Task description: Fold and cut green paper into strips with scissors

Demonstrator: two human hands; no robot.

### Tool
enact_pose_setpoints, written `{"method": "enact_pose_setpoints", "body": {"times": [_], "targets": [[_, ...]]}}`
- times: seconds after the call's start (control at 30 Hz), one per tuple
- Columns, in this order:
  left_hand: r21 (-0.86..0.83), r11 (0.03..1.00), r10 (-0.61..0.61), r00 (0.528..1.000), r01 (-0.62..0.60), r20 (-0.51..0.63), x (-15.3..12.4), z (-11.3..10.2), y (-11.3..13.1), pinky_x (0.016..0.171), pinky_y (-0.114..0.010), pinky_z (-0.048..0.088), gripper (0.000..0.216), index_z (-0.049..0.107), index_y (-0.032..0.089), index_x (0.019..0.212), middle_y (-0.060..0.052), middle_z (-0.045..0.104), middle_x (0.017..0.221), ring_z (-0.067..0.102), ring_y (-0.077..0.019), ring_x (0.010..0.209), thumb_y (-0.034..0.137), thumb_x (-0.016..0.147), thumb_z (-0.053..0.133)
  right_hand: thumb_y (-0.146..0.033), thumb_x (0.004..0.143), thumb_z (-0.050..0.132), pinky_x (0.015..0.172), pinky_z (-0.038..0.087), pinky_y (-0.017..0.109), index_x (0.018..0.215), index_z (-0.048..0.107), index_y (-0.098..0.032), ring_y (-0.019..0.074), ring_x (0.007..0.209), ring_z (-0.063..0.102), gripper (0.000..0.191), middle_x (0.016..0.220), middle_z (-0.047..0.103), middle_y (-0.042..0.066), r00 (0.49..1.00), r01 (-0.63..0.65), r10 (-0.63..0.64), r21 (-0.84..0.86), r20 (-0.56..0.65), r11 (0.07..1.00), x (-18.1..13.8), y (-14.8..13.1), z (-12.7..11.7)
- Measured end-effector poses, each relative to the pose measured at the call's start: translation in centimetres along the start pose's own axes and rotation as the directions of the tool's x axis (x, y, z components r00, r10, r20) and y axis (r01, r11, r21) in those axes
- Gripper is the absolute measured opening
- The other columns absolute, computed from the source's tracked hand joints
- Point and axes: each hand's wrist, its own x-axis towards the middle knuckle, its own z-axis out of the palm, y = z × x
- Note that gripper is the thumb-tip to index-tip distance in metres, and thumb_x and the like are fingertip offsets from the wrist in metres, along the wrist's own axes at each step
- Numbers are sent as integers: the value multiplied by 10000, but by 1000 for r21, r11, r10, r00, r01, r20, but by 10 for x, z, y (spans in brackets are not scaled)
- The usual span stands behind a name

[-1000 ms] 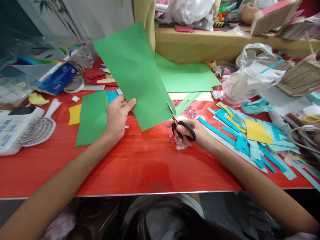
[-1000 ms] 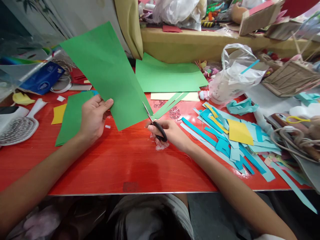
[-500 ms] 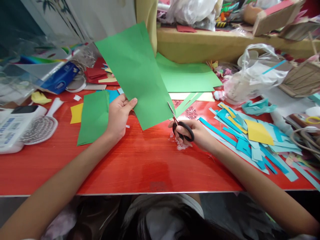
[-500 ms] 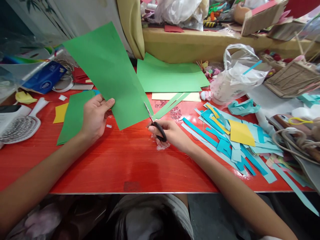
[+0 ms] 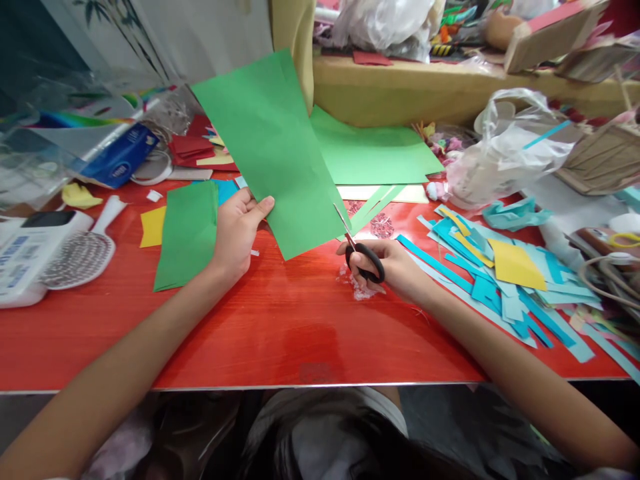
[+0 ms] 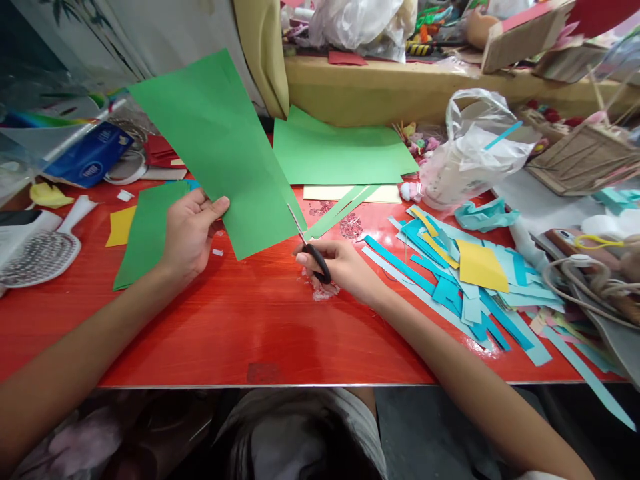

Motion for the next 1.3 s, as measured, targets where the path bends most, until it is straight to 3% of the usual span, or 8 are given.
{"method": "enact_pose_setpoints", "body": {"times": [0.13,0.37,0.87,1.13,1.3], "targets": [[0,1000,-13,999,13,31,-1,1,2,680,-308,532,131,631,214,883,-26,689,858,643,-182,808,281,771,616,-453,809,615,333,230,195,905,582,-134,48,349,384,335,547,528,-14,999,-32,32,39,-16,999,0,0,0],[7,1000,-30,998,30,55,-4,3,3,678,-309,538,161,634,209,915,-34,691,896,644,-188,833,285,774,617,-493,825,573,338,252,192,670,517,-134,38,351,377,395,534,536,2,1000,-22,22,9,-13,1000,0,-2,1],[31,998,-52,998,51,41,-5,4,4,697,-334,547,176,636,222,923,-32,697,886,644,-207,869,300,764,633,-512,811,583,328,283,188,681,510,-144,52,352,436,397,540,548,-5,998,-48,48,-3,-27,999,0,-2,4],[49,998,-51,998,49,39,-5,4,4,715,-343,554,189,636,235,925,-27,698,896,644,-209,866,321,757,640,-495,814,592,369,361,205,704,510,-149,47,350,419,372,533,533,-19,999,-31,32,18,-16,999,-1,-4,6],[41,998,-44,997,42,59,-6,5,4,733,-330,545,186,631,218,933,-33,693,919,640,-198,880,313,773,616,-480,813,598,324,306,189,678,517,-147,48,333,411,368,516,545,-11,997,-45,46,16,-54,999,-1,-4,6]]}}
